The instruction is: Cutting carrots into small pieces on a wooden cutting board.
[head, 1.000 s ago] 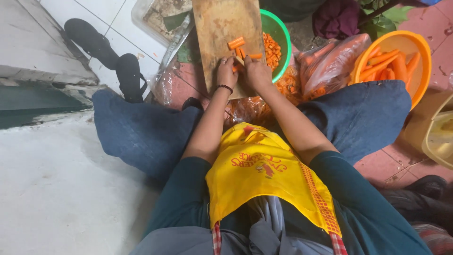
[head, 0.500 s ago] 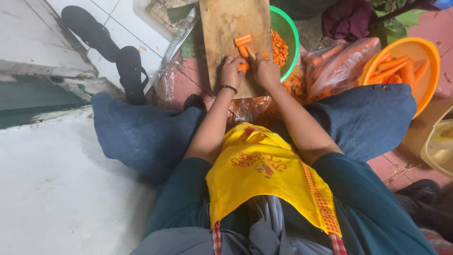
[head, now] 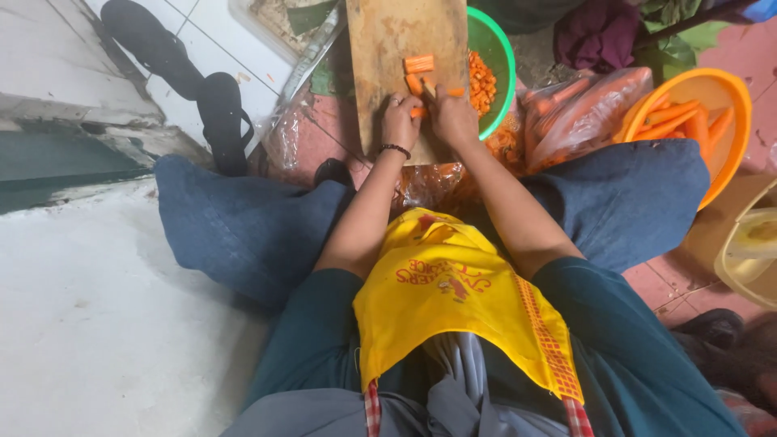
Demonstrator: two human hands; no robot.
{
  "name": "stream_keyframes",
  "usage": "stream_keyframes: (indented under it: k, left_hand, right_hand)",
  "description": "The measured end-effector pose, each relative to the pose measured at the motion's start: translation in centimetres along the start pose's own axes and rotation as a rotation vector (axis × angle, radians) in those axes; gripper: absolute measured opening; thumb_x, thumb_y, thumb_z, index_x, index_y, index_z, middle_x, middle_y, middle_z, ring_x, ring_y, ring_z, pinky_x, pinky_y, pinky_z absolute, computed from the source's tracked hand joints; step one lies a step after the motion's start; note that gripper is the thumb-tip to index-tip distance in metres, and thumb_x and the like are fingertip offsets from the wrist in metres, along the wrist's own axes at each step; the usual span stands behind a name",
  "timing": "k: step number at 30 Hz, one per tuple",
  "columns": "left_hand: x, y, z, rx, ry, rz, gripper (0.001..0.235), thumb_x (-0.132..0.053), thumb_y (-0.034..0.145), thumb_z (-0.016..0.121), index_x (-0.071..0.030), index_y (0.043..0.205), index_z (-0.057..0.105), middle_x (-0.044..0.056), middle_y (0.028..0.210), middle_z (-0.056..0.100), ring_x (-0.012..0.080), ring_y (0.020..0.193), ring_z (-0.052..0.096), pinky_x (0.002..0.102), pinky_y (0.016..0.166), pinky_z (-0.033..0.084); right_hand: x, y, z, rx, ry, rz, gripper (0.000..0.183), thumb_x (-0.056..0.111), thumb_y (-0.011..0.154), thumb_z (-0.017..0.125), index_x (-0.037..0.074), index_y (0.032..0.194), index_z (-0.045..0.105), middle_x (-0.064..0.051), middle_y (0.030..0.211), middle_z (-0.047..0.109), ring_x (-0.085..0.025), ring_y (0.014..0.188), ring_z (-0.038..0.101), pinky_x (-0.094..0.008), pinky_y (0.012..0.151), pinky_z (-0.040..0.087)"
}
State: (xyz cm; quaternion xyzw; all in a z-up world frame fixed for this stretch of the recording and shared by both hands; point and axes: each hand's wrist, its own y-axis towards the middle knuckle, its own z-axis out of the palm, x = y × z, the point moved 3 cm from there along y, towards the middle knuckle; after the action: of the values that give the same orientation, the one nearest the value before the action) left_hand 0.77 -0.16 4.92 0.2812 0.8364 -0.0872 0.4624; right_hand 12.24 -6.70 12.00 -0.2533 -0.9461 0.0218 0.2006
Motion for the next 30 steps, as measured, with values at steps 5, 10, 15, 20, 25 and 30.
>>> stream_keyframes:
  k: [5,10,15,20,25,30]
  left_hand:
    - [0.2,0.6,0.6,-0.009,-0.017,-0.031,0.027,0.007,0.075,0.069,-0.009,0.096,0.066,0.015,0.104,0.063,0.0384,0.093,0.065,0.045,0.076,0.055]
    - [1.2,0.1,1.7,-0.013,0.011,0.006,0.027,0.008,0.072,0.068,-0.005,0.095,0.063,0.017,0.104,0.063,0.0410,0.093,0.064,0.047,0.076,0.054]
    - [0.4,0.3,0.7,-0.052,-0.060,-0.002,0.022,0.009,0.074,0.065,-0.006,0.090,0.064,0.015,0.095,0.065,0.0378,0.086,0.066,0.045,0.074,0.054]
    - [1.0,0.7,1.2,-0.065,-0.086,0.001,0.022,0.010,0.074,0.065,-0.006,0.090,0.065,0.015,0.092,0.066,0.0382,0.086,0.067,0.045,0.073,0.054]
    - [0.6,0.8,0.9,-0.104,-0.097,0.057,0.023,0.012,0.073,0.065,-0.004,0.091,0.066,0.017,0.091,0.066,0.0387,0.087,0.066,0.045,0.073,0.053]
    - [1.7,0.4,1.5,-0.144,-0.137,-0.058,0.020,0.013,0.071,0.065,-0.003,0.083,0.066,0.017,0.085,0.062,0.0343,0.078,0.066,0.041,0.068,0.053]
  right_hand:
    - [-0.6,0.2,-0.4,-0.007,0.003,-0.033,0.023,0.021,0.096,0.062,0.004,0.112,0.058,-0.028,0.078,0.070,-0.049,0.074,0.068,-0.060,0.065,0.053]
    - [-0.4,0.0,1.7,-0.010,-0.092,-0.057,0.018,0.018,0.100,0.060,0.005,0.112,0.059,-0.027,0.080,0.070,-0.046,0.077,0.070,-0.058,0.068,0.054]
    - [-0.7,0.5,1.2,-0.032,-0.053,-0.055,0.022,0.018,0.093,0.063,0.004,0.108,0.058,-0.026,0.078,0.071,-0.047,0.073,0.070,-0.058,0.064,0.054]
    - [0.0,0.4,0.4,0.035,-0.072,-0.034,0.021,0.019,0.095,0.063,0.005,0.110,0.058,-0.026,0.078,0.071,-0.046,0.075,0.070,-0.058,0.064,0.053]
    - [1.5,0.4,-0.2,-0.068,-0.125,-0.091,0.020,0.020,0.095,0.065,0.005,0.107,0.059,-0.025,0.079,0.071,-0.046,0.075,0.070,-0.055,0.065,0.055]
    - [0.2,0.5,1.8,-0.053,-0.071,-0.121,0.024,0.017,0.092,0.063,0.005,0.112,0.058,-0.025,0.081,0.072,-0.044,0.077,0.071,-0.054,0.068,0.055]
